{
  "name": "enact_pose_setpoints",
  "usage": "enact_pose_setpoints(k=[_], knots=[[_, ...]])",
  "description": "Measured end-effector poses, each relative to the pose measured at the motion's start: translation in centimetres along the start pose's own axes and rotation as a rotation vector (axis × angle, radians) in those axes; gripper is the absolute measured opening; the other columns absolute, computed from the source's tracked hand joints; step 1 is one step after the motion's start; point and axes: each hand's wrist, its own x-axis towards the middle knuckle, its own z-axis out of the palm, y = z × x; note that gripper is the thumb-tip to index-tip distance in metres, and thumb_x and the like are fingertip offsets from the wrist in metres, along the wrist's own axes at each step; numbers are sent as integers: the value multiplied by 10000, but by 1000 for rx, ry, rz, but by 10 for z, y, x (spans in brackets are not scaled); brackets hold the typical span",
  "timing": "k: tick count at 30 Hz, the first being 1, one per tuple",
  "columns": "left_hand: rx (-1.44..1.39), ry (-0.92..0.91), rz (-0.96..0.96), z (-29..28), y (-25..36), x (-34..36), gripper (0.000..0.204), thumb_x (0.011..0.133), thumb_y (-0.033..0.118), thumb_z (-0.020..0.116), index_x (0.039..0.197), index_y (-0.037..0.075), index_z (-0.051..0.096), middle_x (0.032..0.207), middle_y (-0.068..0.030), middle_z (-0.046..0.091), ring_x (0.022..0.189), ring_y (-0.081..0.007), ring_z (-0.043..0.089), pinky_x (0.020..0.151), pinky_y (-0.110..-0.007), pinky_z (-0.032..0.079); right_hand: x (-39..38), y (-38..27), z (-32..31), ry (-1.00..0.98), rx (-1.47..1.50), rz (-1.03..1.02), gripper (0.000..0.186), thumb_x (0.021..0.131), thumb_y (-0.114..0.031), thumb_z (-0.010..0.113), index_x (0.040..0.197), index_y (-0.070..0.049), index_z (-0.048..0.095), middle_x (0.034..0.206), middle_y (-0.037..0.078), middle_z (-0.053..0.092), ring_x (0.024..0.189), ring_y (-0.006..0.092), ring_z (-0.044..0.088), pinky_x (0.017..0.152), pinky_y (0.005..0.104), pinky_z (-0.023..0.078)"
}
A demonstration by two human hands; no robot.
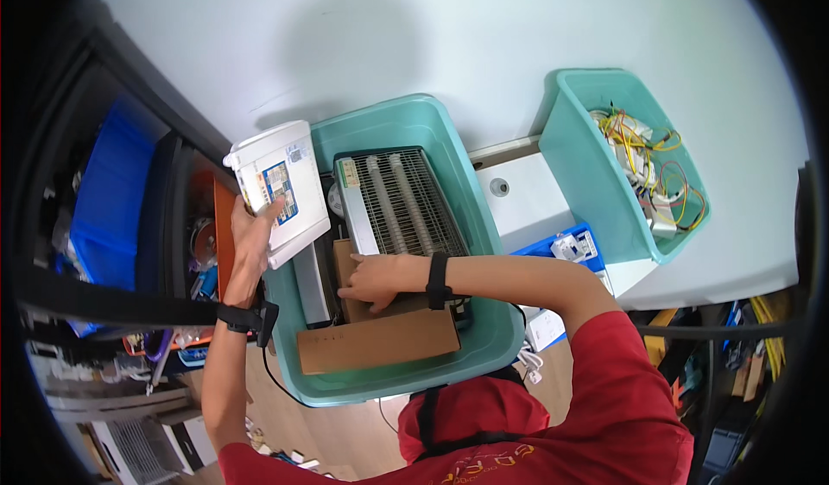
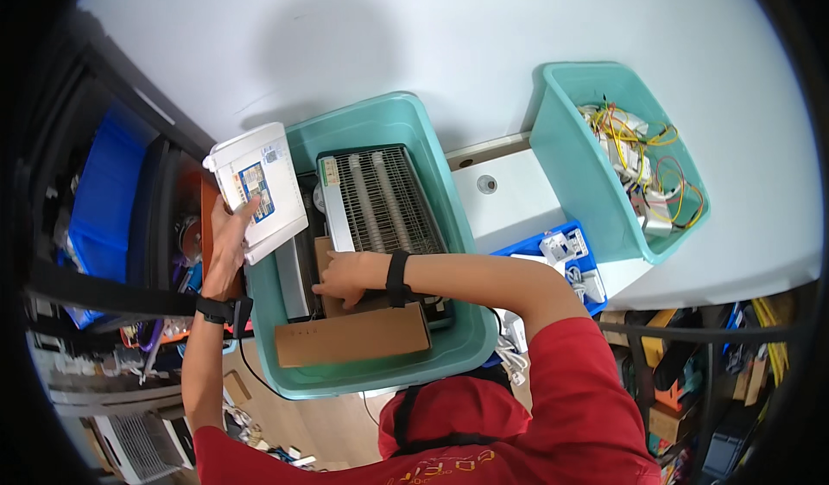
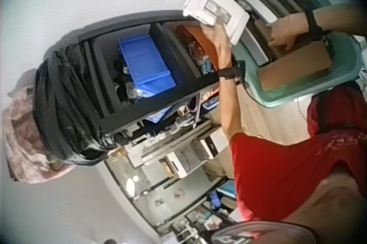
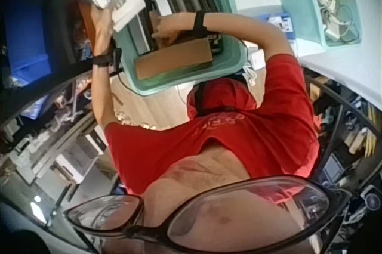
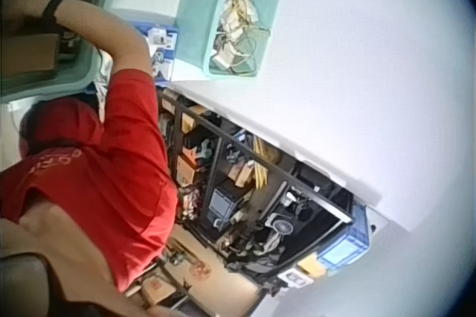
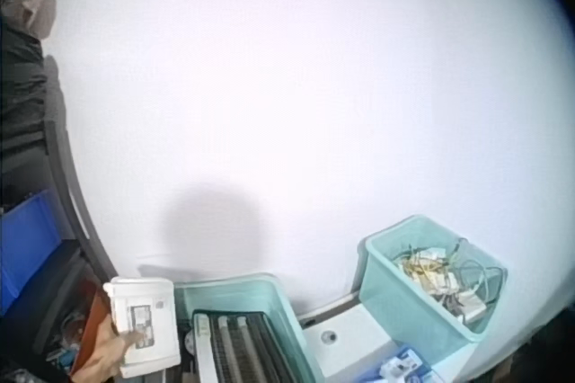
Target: Organizing electrical components, including power strips and faceplates, into bins and boxes.
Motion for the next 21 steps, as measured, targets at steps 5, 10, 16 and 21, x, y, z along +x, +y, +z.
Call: enact_pose_setpoints(k=[5, 10, 16, 21], knots=[[-20, -22, -71, 9, -15, 16, 489, 901, 90, 801, 1254, -133, 548, 1165, -243, 718, 977, -266, 744, 875, -370, 604, -7, 12, 17, 42, -145, -95, 522, 772, -507, 837, 1183, -190, 782, 1038, 2, 764, 1050, 232, 684, 1021, 384, 397], [17, -6, -164, 5, -33, 20, 457, 894, 109, 809, 1214, -133, 590, 1131, -254, 734, 963, -259, 746, 857, -379, 598, -10, -3, -4, 46, -279, -79, 478, 711, -576, 849, 1040, -229, 831, 1052, -72, 750, 1149, 171, 608, 1019, 377, 371], [103, -39, -134, -5, -9, 1, 447, 903, 126, 801, 1221, -118, 603, 1136, -247, 739, 953, -260, 753, 865, -372, 591, -54, 25, -62, 206, -288, -160, 663, 659, -635, 852, 1130, -190, 713, 1084, -35, 642, 1215, 219, 545, 1211, 532, 261], [45, -118, -163, -10, 8, -19, 536, 937, 191, 779, 1321, -120, 571, 1192, -272, 724, 972, -271, 764, 879, -354, 602, -118, 20, -90, 86, -86, 25, 682, 657, -384, 920, 1208, -123, 615, 1193, 38, 596, 1329, 275, 513, 1280, 527, 267]])
